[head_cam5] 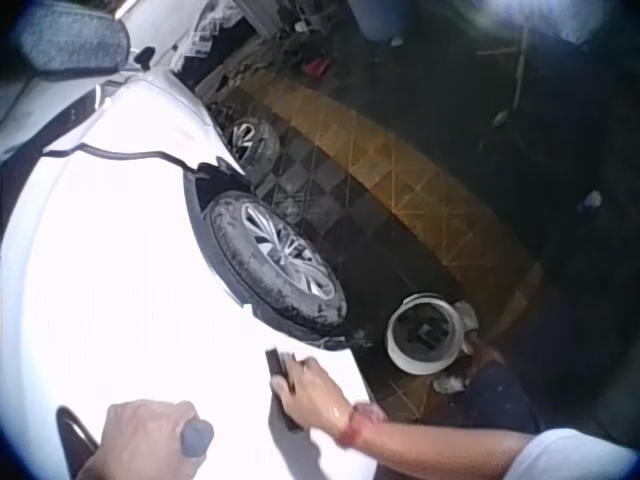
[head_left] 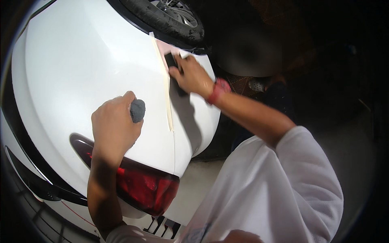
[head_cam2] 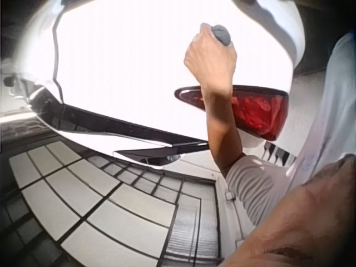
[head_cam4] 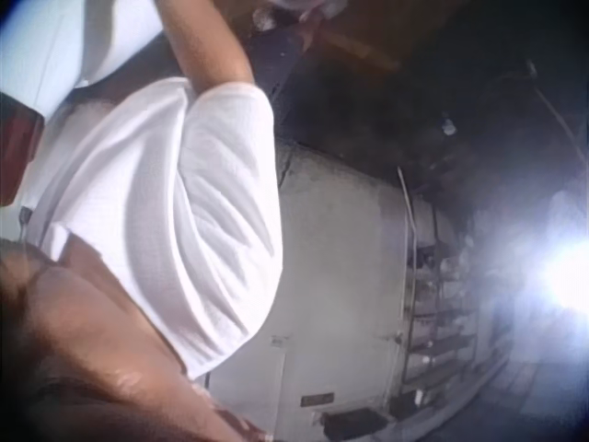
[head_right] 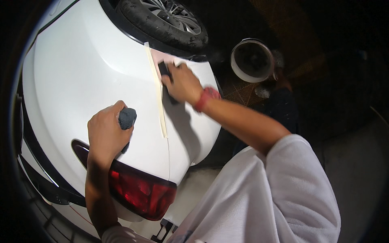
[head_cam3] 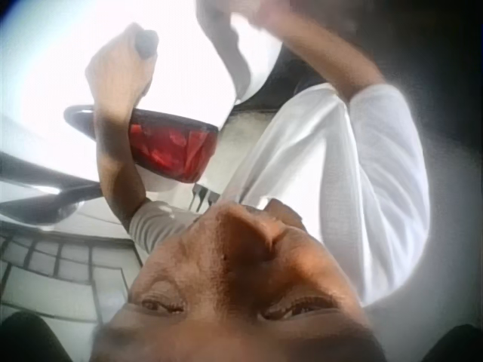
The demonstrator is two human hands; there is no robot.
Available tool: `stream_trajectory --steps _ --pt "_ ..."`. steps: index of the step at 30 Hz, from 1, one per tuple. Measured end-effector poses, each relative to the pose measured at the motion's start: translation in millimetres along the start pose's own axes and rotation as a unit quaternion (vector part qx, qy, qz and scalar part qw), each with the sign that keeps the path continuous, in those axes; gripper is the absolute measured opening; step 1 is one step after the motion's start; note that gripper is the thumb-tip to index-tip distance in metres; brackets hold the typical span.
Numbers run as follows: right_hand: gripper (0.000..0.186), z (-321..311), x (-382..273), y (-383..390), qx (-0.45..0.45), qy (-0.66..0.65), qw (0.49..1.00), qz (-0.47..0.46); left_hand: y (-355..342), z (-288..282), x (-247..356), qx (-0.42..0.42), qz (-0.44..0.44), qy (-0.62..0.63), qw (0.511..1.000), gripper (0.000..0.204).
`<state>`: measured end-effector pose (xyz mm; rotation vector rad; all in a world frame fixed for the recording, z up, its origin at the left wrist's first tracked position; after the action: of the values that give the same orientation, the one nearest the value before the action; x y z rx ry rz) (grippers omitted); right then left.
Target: The person applies masking tape to the rear bumper of a white car, then uses a sanding block to sand a small section of the bumper. They repeatedly dip the sanding block into a bucket of water during the process.
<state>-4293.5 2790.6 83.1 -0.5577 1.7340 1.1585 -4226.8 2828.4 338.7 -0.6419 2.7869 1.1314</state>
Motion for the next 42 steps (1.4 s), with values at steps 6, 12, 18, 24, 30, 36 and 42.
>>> stream_trajectory --steps 6,12,18,24,30,36,42 --pt "0.054 -7.9 24.7 -3.7 0.04 -0.022 0.999 -0.003 -4.4 -0.7 6.6 0.004 0.012 0.009 1.0 0.022" --pt "0.058 6.3 28.4 17.7 -0.019 -0.016 1.0 0.018 -0.3 3.2 -0.6 -0.007 -0.003 0.002 1.0 0.022" --pt "0.057 -4.9 54.2 -6.2 0.043 -0.016 0.998 0.033 -7.4 -1.5 6.5 0.011 0.022 0.007 1.0 0.022" --pt "0.059 2.3 19.2 43.5 0.001 -0.011 1.0 0.02 0.5 3.2 -0.2 0.0 0.003 0.006 1.0 0.023" --pt "0.054 -7.6 40.4 -8.2 0.039 0.007 0.996 0.077 -3.7 -5.7 6.3 0.012 0.019 0.002 1.0 0.024" --pt "0.054 -3.7 0.0 47.2 0.025 -0.033 0.999 0.018 -1.4 -0.2 1.1 0.014 0.003 0.008 1.0 0.024" --pt "0.053 -10.7 13.2 -12.4 0.052 -0.003 0.995 0.088 -3.2 -3.0 2.0 0.006 0.009 -0.006 1.0 0.026"
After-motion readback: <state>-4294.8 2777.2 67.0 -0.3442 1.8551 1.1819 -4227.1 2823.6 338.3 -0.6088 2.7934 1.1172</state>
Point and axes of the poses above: each hand's wrist, its own y-axis away from the middle knuckle, its own z-axis out of the palm, x = y × z, the point moved 7 cm from there along -y, towards the middle knuckle, and after that the axes turned 9 degrees about z, right-handed, at the moved point
